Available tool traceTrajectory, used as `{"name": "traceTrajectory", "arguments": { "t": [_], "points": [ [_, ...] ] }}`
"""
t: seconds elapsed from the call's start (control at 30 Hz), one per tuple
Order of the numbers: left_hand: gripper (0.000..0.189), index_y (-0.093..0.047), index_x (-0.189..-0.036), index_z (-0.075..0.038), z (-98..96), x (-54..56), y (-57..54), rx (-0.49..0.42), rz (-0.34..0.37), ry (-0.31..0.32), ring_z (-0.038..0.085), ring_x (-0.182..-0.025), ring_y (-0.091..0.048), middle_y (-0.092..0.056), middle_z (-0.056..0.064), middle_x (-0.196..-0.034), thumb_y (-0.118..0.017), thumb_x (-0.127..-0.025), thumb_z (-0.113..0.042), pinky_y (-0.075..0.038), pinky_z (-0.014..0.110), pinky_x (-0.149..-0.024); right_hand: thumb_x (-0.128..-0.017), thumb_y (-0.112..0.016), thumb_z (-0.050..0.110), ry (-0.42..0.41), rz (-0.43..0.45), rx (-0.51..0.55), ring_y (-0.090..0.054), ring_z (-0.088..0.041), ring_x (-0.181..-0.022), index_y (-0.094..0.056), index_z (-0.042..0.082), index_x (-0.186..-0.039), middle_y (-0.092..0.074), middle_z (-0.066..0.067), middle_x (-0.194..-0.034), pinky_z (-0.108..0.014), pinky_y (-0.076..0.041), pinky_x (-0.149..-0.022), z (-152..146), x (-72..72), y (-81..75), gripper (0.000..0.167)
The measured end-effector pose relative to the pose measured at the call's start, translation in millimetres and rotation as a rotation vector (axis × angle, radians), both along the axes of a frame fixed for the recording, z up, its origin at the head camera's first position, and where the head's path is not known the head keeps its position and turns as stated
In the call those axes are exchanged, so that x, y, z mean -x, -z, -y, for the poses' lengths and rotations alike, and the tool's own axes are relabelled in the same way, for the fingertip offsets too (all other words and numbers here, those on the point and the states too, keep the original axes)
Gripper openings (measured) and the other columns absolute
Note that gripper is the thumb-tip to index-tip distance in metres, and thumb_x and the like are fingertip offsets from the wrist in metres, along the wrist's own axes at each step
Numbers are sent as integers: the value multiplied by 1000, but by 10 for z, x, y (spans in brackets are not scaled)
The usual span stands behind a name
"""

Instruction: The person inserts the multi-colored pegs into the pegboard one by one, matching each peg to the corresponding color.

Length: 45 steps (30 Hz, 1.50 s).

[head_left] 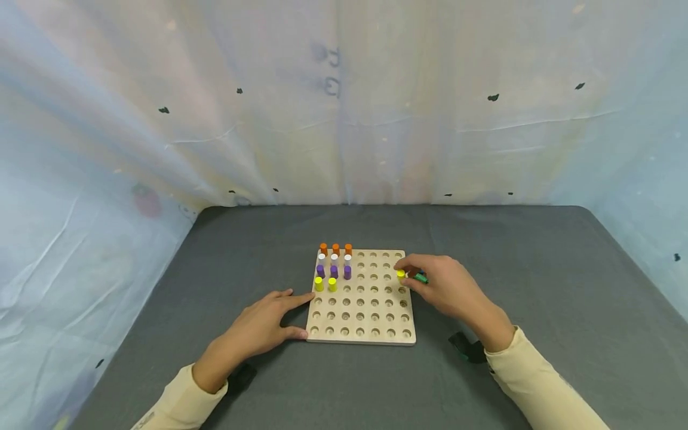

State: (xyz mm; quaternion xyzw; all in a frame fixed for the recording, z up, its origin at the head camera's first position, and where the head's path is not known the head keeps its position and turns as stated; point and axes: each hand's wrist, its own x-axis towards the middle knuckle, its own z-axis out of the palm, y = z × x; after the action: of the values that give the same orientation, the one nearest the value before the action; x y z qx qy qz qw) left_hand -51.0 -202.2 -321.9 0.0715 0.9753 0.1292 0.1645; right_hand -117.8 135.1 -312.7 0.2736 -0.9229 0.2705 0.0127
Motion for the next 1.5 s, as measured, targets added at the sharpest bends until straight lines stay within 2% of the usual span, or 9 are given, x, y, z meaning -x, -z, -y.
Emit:
{"name": "traceTrajectory", "arguments": {
  "t": [0.27,0.5,0.8,1.13,1.3,1.4,1.5],
  "points": [
    [77,-46,-147,-41,6,24,2,-11,-6,7,36,-142,-44,-46,15,-153,-78,-78,-48,-42,70,-97,-90,-75,22,-80,45,16,-70,-9,-91,-72,19,-115,-75,7,-102,-31,-53,-75,361,92,-16,25],
    [77,-47,-147,-41,14,22,3,-5,7,-2,36,-140,-45,-47,15,-153,-78,-78,-49,-44,67,-96,-92,-72,23,-153,71,9,-70,-8,-92,-72,20,-116,-74,7,-105,-30,-55,-77,665,178,44,24],
    [76,-47,-147,-41,35,8,-2,-10,17,-13,36,-140,-46,-47,15,-153,-78,-78,-50,-44,67,-95,-90,-75,23,-180,105,-14,-69,-7,-91,-72,21,-112,-74,8,-100,-30,-54,-81,905,217,97,22],
    [76,-47,-147,-42,22,12,-7,3,21,-10,36,-139,-46,-47,15,-152,-78,-78,-50,-44,68,-95,-90,-75,22,-189,113,-30,-68,-7,-89,-73,22,-109,-74,8,-98,-31,-54,-79,923,184,128,19],
    [76,-46,-147,-42,21,20,-1,4,20,-10,36,-140,-46,-46,14,-153,-78,-78,-50,-43,69,-95,-92,-73,24,-185,128,-34,-69,-9,-93,-72,23,-115,-75,7,-106,-33,-55,-80,839,130,92,24],
    [77,-46,-147,-42,18,9,-4,2,24,-11,36,-140,-45,-46,14,-154,-78,-78,-49,-43,70,-95,-93,-71,26,-147,139,-20,-70,-12,-97,-70,22,-121,-74,6,-114,-33,-55,-78,694,36,62,28],
    [77,-46,-147,-43,21,-11,-3,0,26,-14,37,-141,-45,-45,14,-154,-79,-78,-49,-42,71,-95,-93,-71,26,-71,154,-7,-70,-13,-96,-70,22,-122,-73,6,-115,-31,-54,-74,486,-95,36,29]
  ]
}}
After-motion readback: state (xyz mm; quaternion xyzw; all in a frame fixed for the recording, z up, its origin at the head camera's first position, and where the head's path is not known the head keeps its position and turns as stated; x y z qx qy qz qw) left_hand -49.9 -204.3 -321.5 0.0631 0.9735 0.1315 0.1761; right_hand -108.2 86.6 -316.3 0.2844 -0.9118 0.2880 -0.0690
